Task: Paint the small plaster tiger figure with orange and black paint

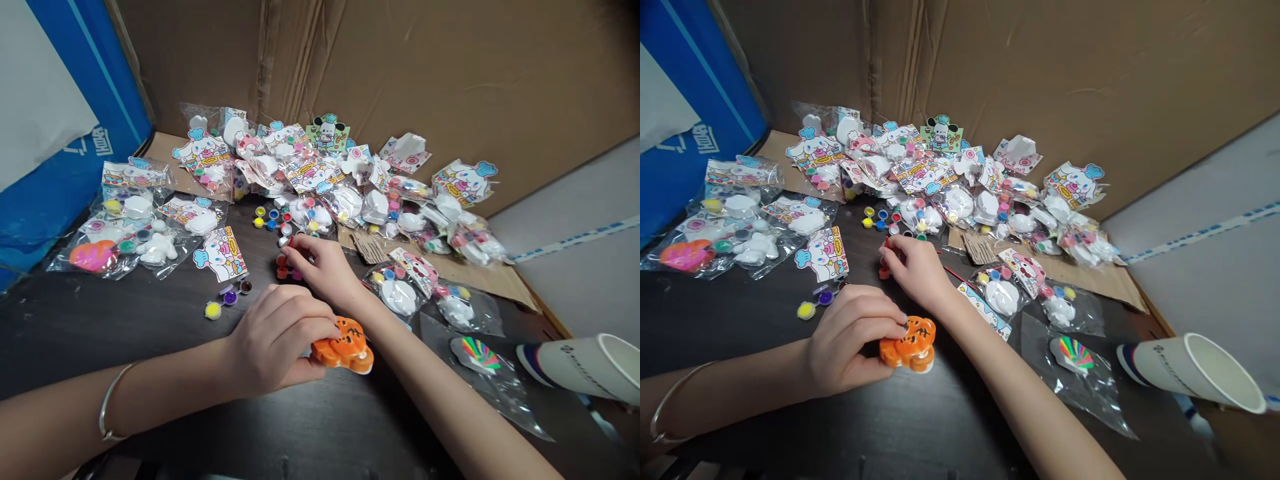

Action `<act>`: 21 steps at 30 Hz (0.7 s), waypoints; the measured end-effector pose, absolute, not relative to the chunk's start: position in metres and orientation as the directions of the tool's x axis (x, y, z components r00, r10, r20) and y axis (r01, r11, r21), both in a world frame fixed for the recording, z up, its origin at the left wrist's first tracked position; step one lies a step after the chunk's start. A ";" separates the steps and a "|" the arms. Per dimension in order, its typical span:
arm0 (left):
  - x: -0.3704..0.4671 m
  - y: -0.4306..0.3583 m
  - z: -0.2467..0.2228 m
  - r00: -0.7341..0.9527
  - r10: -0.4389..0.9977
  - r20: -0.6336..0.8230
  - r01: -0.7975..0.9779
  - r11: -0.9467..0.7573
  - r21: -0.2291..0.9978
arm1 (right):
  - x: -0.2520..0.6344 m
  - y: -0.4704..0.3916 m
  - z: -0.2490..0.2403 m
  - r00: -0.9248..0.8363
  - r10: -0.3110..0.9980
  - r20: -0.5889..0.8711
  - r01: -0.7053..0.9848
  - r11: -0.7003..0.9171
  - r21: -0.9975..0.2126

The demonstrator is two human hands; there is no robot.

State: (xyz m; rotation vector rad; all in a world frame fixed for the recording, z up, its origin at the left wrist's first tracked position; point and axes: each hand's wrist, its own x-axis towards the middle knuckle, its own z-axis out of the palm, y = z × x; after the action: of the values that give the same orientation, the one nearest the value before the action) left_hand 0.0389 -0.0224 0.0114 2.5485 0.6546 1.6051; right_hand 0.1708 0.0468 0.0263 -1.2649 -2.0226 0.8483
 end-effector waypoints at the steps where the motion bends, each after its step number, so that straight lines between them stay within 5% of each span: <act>1: 0.039 -0.022 0.012 0.366 0.377 0.851 0.323 -0.909 0.264 | 0.171 0.046 0.026 -0.371 0.914 0.161 0.538 0.353 -0.765; 12: 0.038 -0.022 0.016 0.319 0.290 0.902 0.283 -0.938 0.202 | 0.199 0.016 0.059 0.050 0.886 0.460 0.233 0.438 -0.868; 17: 0.042 -0.020 0.017 0.288 0.469 0.835 0.217 -0.881 0.420 | 0.218 -0.011 0.068 0.315 0.837 0.448 0.020 0.466 -0.885; 21: 0.045 -0.019 0.014 0.233 0.624 0.746 0.183 -0.781 0.597 | 0.215 -0.027 0.063 0.325 0.841 0.433 -0.024 0.465 -0.885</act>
State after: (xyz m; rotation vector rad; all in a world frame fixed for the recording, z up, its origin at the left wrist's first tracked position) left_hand 0.0451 -0.0187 0.0139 2.1275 0.7431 1.5665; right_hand 0.2150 -0.0272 0.0635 -0.9242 -1.0961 0.6873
